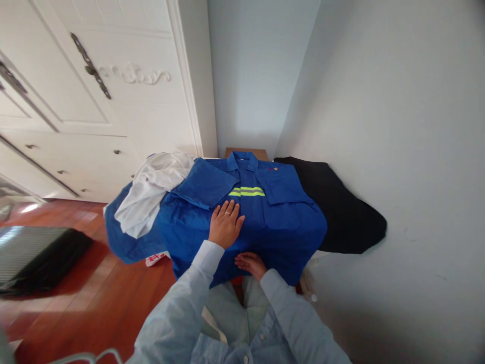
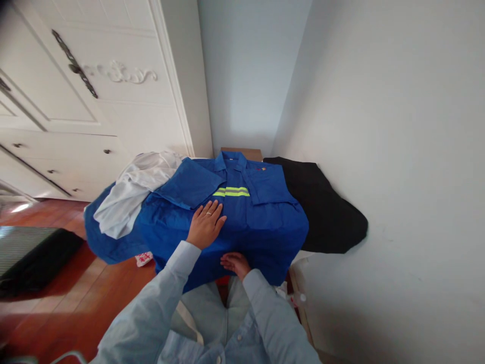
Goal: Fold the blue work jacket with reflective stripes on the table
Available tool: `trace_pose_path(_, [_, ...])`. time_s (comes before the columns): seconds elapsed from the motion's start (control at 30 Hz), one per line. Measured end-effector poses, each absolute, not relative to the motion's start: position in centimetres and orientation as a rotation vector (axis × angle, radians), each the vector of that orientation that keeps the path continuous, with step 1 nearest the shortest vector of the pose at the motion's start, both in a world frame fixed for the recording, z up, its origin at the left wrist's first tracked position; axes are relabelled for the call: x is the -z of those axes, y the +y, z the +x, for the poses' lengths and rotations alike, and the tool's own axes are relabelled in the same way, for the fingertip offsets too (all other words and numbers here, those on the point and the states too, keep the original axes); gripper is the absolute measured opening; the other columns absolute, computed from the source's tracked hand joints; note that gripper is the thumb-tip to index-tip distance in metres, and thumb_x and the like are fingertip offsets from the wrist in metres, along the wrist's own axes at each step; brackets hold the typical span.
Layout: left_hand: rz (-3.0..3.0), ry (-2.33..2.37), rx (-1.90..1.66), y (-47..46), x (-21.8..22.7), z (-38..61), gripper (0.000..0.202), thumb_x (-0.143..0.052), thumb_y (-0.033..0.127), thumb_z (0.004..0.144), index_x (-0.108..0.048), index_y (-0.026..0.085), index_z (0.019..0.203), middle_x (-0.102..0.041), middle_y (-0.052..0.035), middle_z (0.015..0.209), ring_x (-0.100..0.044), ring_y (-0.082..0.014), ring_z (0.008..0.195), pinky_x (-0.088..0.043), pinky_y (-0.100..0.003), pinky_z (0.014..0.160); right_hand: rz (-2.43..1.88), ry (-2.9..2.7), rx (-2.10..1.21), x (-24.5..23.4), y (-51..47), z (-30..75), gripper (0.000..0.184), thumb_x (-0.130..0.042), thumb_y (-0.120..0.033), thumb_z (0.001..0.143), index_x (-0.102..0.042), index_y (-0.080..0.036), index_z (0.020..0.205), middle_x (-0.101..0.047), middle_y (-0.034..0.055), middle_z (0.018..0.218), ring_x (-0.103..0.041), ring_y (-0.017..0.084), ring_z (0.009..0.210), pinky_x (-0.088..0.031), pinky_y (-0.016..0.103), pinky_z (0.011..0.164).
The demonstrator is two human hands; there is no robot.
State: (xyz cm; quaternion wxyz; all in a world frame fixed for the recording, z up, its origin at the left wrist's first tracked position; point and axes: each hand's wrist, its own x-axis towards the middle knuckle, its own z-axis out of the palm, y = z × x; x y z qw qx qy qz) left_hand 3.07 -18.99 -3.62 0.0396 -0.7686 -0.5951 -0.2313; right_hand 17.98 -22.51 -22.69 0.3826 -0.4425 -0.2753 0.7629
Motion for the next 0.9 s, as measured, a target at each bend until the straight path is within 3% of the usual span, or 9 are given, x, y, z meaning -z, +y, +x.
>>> trace_pose_path(0.3, [-2.352, -1.823, 0.717, -19.0, 3.7, 3.1, 0.052, -0.035, 0.042, 0.101, -0.058, 0.014, 0.139, -0.051, -0.0141, 0.146, -0.044, -0.0322, 0.139, -0.031, -0.052, 0.114, -1.284, -0.705, -1.949, 24.2, -25.8, 18.7, 0.047, -0.091, -0.046, 0.053, -0.069, -0.016, 0.082, -0.076, 0.0078, 0.086, -0.073, 0.020, 0.075, -0.054, 0.029, 0.067])
trace_pose_path(0.47, [-2.334, -1.809, 0.690, -19.0, 3.7, 3.1, 0.052, -0.035, 0.041, 0.101, -0.058, 0.013, 0.138, -0.051, -0.0140, 0.146, -0.045, -0.0316, 0.139, -0.033, -0.052, 0.114, -1.032, -0.973, -2.063, 18.8, -25.2, 21.0, 0.050, -0.089, -0.044, 0.063, -0.071, -0.016, 0.100, -0.075, 0.0128, 0.107, -0.074, 0.023, 0.087, -0.056, 0.037, 0.080])
trace_pose_path(0.6, [-2.315, -1.810, 0.678, -19.0, 3.8, 3.1, 0.052, -0.036, 0.041, 0.101, -0.058, 0.014, 0.138, -0.052, -0.0134, 0.146, -0.045, -0.0311, 0.138, -0.034, -0.052, 0.114, -0.778, -0.997, -1.884, 14.1, -22.9, 23.3, 0.043, -0.081, -0.046, 0.076, -0.071, -0.019, 0.108, -0.074, 0.0119, 0.112, -0.073, 0.024, 0.097, -0.054, 0.041, 0.089])
trace_pose_path(0.7, [-2.313, -1.800, 0.689, -18.9, 3.8, 3.1, 0.051, -0.037, 0.041, 0.100, -0.058, 0.015, 0.138, -0.053, -0.0132, 0.145, -0.046, -0.0312, 0.138, -0.035, -0.052, 0.113, -0.860, -0.995, -1.714, 14.6, -21.3, 24.5, 0.041, -0.084, -0.046, 0.071, -0.075, -0.018, 0.101, -0.076, 0.0122, 0.106, -0.072, 0.025, 0.096, -0.053, 0.041, 0.090])
trace_pose_path(0.9, [-2.311, -1.795, 0.695, -18.9, 3.9, 3.0, 0.050, -0.038, 0.042, 0.100, -0.059, 0.018, 0.137, -0.053, -0.0126, 0.145, -0.046, -0.0306, 0.138, -0.035, -0.051, 0.113, -1.091, -0.737, -1.656, 21.0, -21.1, 26.1, 0.048, -0.094, -0.044, 0.048, -0.077, -0.015, 0.082, -0.078, 0.0124, 0.090, -0.073, 0.027, 0.091, -0.051, 0.044, 0.095])
